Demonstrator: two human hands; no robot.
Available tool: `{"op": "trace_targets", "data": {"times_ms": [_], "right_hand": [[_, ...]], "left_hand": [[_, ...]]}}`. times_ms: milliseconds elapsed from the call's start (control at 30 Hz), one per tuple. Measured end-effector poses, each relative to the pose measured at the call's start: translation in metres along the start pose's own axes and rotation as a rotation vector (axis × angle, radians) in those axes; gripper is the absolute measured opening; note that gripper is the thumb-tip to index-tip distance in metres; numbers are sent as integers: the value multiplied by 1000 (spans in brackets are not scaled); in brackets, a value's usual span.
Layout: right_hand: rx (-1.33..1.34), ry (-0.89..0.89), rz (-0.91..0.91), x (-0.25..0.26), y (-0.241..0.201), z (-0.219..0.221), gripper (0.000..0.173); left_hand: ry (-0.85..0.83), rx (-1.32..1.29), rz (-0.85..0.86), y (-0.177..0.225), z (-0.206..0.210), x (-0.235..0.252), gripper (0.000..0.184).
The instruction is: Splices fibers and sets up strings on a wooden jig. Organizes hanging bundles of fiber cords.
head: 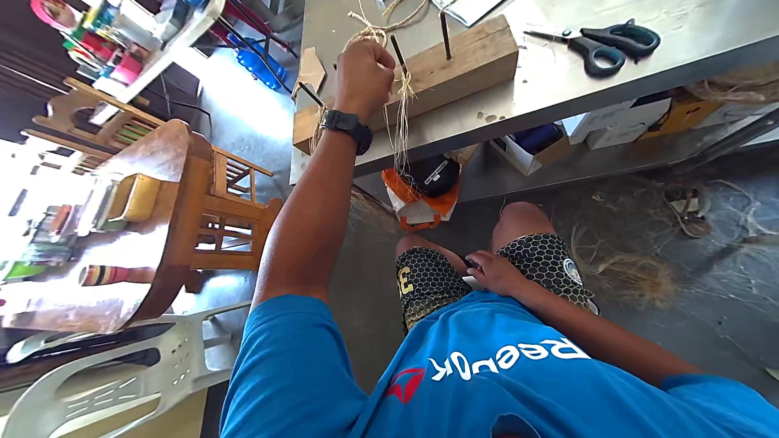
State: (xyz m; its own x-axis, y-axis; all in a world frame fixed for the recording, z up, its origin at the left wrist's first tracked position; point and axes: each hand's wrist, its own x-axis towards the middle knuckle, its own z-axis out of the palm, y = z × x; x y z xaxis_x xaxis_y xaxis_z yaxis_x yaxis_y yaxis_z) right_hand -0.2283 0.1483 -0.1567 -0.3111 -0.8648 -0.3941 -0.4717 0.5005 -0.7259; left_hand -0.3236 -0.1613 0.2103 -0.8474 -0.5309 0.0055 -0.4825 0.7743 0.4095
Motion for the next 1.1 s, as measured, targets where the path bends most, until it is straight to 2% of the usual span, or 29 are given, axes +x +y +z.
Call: {"op": "trace_targets", "data": {"times_ms": [67, 167, 300, 400, 467, 567, 633, 700, 767, 833, 900, 967, 1033, 1100], "right_hand": [[-13, -17, 2, -1, -1, -1, 45], [-18, -27, -1, -2, -2, -2, 45], [-7, -23, -3, -5, -3, -5, 45], [-31, -41, -1, -5, -5, -6, 46], [-51, -59, 13, -5, -5, -6, 46], [-65, -51, 8, -3, -2, 0, 42], [-79, -27, -22, -3, 2, 4, 39], [-109, -17, -38, -3, 0, 5, 38], [-157, -15, -50, -1, -2, 6, 38], [-211, -11, -55, 2, -2, 9, 37], [-246, -15, -52, 2, -3, 11, 38], [-272, -9, -40, 0, -2, 12, 38], [-287, 2, -23, -3, 0, 12, 39], [-291, 6, -17, -6, 3, 11, 39]], "left_hand": [[-4, 141, 44, -1, 8, -1, 23], [-13, 203, 75, -2, 19, -8, 22], [30, 115, 47, -12, 27, -35, 39], [50, 13, -4, -34, 44, -68, 39], [27, -52, -40, -59, 64, -93, 31], [-96, -104, -135, -103, 97, -125, 23], [-131, -138, -204, -125, 114, -137, 30], [-103, -245, -238, -134, 121, -138, 48], [-90, -426, -230, -132, 127, -131, 64], [-84, -629, -172, -129, 143, -118, 68], [-100, -808, -75, -129, 167, -106, 66], [-122, -877, 28, -133, 187, -102, 53], [-162, -789, 62, -140, 195, -108, 30], [-203, -702, 42, -153, 192, -125, 23]]}}
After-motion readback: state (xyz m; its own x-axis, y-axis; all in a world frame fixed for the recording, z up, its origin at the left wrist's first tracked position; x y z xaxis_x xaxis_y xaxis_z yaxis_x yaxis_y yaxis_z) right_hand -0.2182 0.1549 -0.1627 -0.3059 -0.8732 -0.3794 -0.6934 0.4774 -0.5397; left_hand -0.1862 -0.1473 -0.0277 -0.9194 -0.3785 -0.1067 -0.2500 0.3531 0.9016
